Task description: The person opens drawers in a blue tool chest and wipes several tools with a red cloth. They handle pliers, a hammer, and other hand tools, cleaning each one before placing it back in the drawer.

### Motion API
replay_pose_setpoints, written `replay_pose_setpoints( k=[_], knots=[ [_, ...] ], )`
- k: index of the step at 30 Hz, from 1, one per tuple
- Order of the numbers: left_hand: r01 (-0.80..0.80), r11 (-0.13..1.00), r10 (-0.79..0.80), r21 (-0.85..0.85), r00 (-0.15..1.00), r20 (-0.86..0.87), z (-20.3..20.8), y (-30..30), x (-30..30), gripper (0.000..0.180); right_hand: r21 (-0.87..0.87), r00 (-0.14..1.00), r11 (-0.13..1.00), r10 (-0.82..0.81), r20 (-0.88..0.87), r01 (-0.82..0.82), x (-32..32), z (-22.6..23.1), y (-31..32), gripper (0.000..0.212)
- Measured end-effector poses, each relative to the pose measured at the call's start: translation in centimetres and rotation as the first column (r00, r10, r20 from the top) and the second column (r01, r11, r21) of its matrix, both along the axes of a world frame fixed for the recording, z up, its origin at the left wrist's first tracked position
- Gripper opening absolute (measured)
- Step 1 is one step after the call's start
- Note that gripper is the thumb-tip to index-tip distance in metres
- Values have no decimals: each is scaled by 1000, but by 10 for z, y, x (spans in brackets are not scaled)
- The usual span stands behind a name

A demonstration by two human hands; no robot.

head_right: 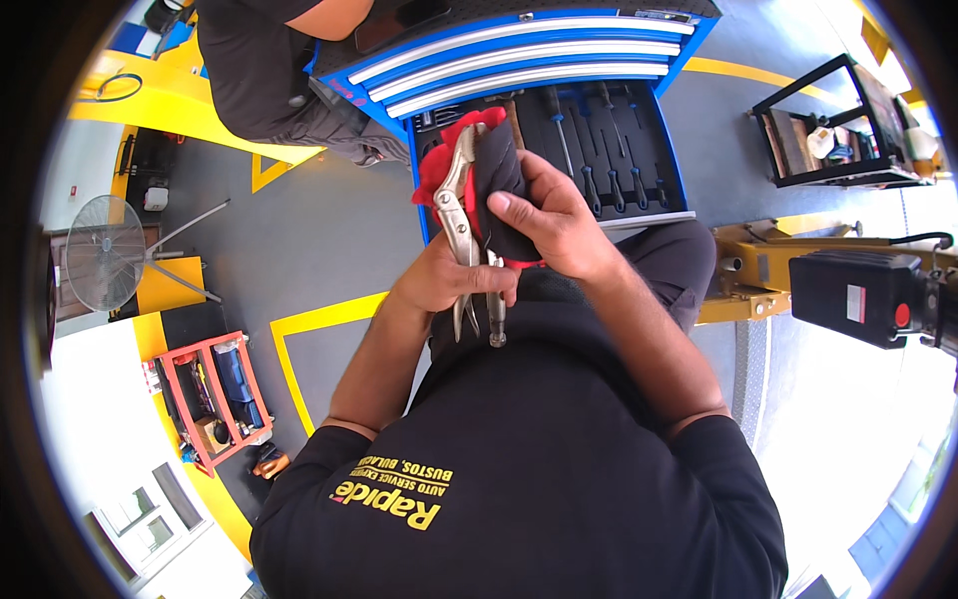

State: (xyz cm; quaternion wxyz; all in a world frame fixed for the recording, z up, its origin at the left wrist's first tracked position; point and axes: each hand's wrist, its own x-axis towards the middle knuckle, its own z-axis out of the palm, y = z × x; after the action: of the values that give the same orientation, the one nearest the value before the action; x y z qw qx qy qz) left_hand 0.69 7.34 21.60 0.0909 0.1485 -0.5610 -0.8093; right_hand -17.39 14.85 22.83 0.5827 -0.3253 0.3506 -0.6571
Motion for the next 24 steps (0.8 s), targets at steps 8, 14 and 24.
replay_pose_setpoints(
  k=[8,14,24],
  knots=[
    [-142,969,110,203,981,163,11,39,-6,24,51,910,909,-409,-66,413,-4,-18,-6,25],
    [-168,896,142,411,986,91,8,16,2,13,94,984,996,-29,178,12,4,9,26,53],
    [-92,974,99,207,995,-28,7,27,-21,28,82,939,961,-235,-252,263,-19,5,-16,46]
  ],
)
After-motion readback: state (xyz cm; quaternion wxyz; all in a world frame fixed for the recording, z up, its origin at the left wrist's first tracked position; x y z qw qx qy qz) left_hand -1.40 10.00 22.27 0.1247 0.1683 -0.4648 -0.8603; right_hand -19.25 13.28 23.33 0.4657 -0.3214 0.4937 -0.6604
